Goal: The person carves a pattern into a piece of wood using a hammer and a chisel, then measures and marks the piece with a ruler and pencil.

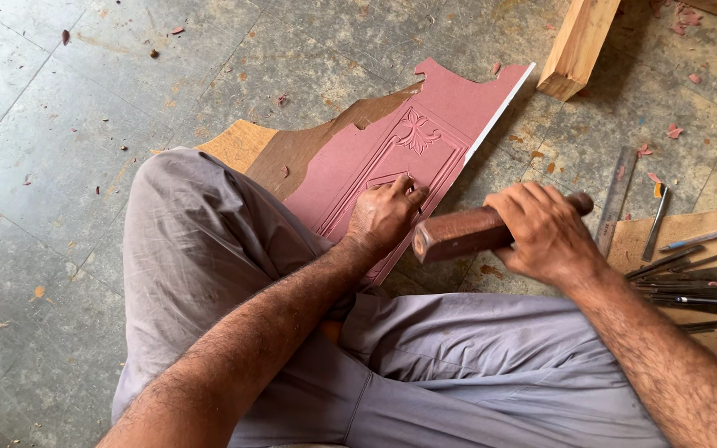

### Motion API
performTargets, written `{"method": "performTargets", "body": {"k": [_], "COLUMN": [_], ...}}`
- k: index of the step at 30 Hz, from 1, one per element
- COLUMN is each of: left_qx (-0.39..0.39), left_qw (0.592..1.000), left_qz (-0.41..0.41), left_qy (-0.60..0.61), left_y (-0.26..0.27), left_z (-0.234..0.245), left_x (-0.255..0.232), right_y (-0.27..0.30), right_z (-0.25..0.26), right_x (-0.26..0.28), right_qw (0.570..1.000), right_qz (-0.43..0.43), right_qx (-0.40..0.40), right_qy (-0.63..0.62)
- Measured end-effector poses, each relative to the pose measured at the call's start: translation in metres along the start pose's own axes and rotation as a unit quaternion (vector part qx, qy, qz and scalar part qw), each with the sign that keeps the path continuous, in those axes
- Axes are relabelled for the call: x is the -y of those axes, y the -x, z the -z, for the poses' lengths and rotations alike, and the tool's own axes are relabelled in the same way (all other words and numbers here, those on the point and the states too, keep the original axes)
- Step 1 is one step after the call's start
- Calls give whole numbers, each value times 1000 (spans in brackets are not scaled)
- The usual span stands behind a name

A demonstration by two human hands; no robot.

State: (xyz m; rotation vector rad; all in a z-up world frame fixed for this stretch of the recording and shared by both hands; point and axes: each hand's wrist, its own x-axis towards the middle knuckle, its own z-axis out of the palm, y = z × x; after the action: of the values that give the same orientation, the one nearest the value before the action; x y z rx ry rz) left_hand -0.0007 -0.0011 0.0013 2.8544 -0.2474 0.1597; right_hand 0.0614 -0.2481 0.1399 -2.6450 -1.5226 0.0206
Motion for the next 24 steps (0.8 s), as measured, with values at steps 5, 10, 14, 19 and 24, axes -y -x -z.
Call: {"method": "performTargets", "body": {"k": [5,10,14,19,24], "left_qx": [48,0,-9,-3,-6], "left_qw": [998,1000,1000,999,1000], "left_qz": [31,23,23,5,3], "left_qy": [-16,-21,-8,-33,-21], "left_y": [-5,-2,-2,-2,-3], "left_z": [8,14,14,6,6], "left_x": [-3,-5,-6,-3,-5], "right_y": [4,0,3,-3,-2], "right_z": [-5,-3,-4,-7,10], "right_x": [-5,0,-4,0,7], "right_qw": [999,999,999,997,999], "right_qz": [-43,-48,-47,-64,-52], "right_qx": [1,1,2,28,2], "right_qy": [23,24,7,32,4]}}
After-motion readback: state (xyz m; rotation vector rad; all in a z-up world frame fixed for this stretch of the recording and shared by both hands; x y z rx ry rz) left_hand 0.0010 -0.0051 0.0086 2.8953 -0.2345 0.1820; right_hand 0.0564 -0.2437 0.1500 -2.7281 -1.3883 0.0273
